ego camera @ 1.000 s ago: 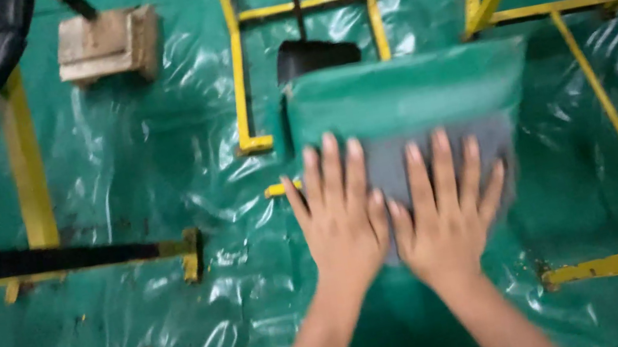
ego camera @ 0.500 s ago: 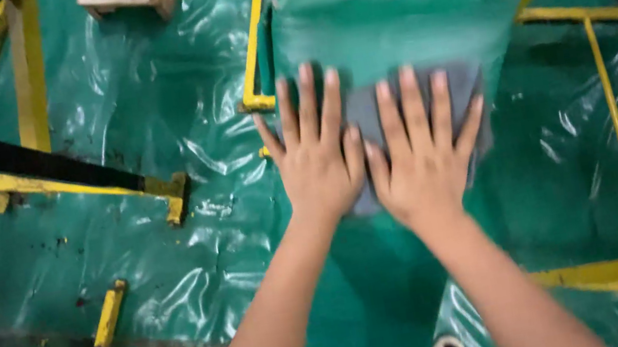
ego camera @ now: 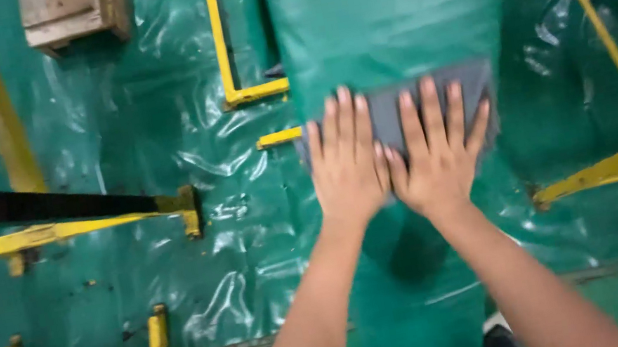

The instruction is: Wiping down green padded gym equipment and benches with a grey cloth.

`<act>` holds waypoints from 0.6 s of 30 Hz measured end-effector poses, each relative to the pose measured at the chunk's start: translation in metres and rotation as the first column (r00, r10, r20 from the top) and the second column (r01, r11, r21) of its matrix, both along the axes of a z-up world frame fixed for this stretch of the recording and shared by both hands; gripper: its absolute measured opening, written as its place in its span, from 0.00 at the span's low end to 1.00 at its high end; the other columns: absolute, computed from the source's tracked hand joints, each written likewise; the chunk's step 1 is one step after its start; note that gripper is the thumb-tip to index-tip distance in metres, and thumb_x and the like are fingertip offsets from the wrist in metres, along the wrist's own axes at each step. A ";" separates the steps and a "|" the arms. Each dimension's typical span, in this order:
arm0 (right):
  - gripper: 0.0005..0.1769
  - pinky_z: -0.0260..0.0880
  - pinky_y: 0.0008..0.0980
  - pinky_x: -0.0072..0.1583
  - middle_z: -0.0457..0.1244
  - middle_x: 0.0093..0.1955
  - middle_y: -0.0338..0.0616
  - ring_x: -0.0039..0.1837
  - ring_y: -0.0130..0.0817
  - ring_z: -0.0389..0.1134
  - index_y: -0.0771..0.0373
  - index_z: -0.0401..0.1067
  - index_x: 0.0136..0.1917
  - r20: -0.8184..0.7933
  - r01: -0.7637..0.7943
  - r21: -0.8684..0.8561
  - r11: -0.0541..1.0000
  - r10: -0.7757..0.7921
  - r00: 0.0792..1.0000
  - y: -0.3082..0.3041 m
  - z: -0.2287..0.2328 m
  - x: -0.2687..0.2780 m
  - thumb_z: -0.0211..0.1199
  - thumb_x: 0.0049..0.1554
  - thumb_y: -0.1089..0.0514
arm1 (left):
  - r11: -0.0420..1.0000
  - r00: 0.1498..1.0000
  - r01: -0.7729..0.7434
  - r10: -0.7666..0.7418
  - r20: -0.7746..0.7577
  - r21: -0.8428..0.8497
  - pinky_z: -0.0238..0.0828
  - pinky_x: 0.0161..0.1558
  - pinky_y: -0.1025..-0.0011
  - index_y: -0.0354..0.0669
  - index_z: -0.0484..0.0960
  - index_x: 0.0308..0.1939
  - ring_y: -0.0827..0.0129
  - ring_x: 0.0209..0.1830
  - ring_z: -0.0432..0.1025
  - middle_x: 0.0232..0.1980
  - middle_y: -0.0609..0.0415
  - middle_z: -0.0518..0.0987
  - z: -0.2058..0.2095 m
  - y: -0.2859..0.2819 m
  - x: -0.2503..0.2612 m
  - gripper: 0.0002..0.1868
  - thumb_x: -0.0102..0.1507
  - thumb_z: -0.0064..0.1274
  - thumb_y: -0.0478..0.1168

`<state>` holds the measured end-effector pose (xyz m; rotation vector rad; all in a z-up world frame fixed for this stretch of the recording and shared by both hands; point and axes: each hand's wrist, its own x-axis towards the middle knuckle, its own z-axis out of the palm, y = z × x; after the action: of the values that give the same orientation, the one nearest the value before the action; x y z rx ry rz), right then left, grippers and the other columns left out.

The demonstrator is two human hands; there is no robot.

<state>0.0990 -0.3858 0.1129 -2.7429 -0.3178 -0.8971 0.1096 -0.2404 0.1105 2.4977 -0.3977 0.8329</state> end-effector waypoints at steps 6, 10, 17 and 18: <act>0.38 0.29 0.78 0.78 0.44 0.86 0.52 0.86 0.61 0.38 0.57 0.56 0.82 0.050 -0.058 -0.040 0.998 0.060 0.997 -0.008 -0.089 -0.060 0.49 0.66 0.38 | 0.999 0.994 0.030 -0.027 -0.107 0.028 0.38 0.79 0.42 0.35 0.58 0.78 0.44 0.83 0.51 0.81 0.37 0.57 -0.083 0.006 -0.066 0.36 0.69 0.42 0.48; 0.37 0.30 0.78 0.76 0.44 0.85 0.53 0.85 0.61 0.39 0.57 0.57 0.81 0.004 -0.084 -0.082 0.993 0.084 0.996 -0.023 -0.097 -0.094 0.49 0.65 0.37 | 1.000 0.994 0.007 -0.005 -0.112 0.020 0.39 0.79 0.41 0.34 0.58 0.78 0.42 0.82 0.51 0.81 0.36 0.57 -0.095 -0.003 -0.095 0.37 0.68 0.44 0.47; 0.35 0.33 0.74 0.78 0.47 0.85 0.55 0.85 0.59 0.42 0.59 0.58 0.81 -0.021 -0.150 -0.075 0.986 0.149 0.989 -0.039 0.002 0.005 0.47 0.68 0.41 | 0.990 0.995 -0.072 0.080 -0.057 0.125 0.42 0.78 0.42 0.36 0.61 0.77 0.50 0.82 0.53 0.80 0.40 0.59 0.009 -0.020 0.004 0.36 0.67 0.47 0.48; 0.35 0.32 0.72 0.79 0.47 0.85 0.57 0.85 0.61 0.43 0.61 0.59 0.82 0.016 -0.143 -0.096 0.985 0.146 0.989 -0.039 0.027 0.034 0.47 0.69 0.42 | 0.986 0.994 -0.108 0.107 0.013 0.130 0.42 0.80 0.44 0.36 0.61 0.78 0.52 0.83 0.53 0.81 0.42 0.60 0.032 -0.021 0.030 0.35 0.69 0.46 0.47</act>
<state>0.1334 -0.4244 0.1400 -2.7533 -0.5700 -0.8980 0.1391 -0.2614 0.1426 2.6583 -0.3320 0.8823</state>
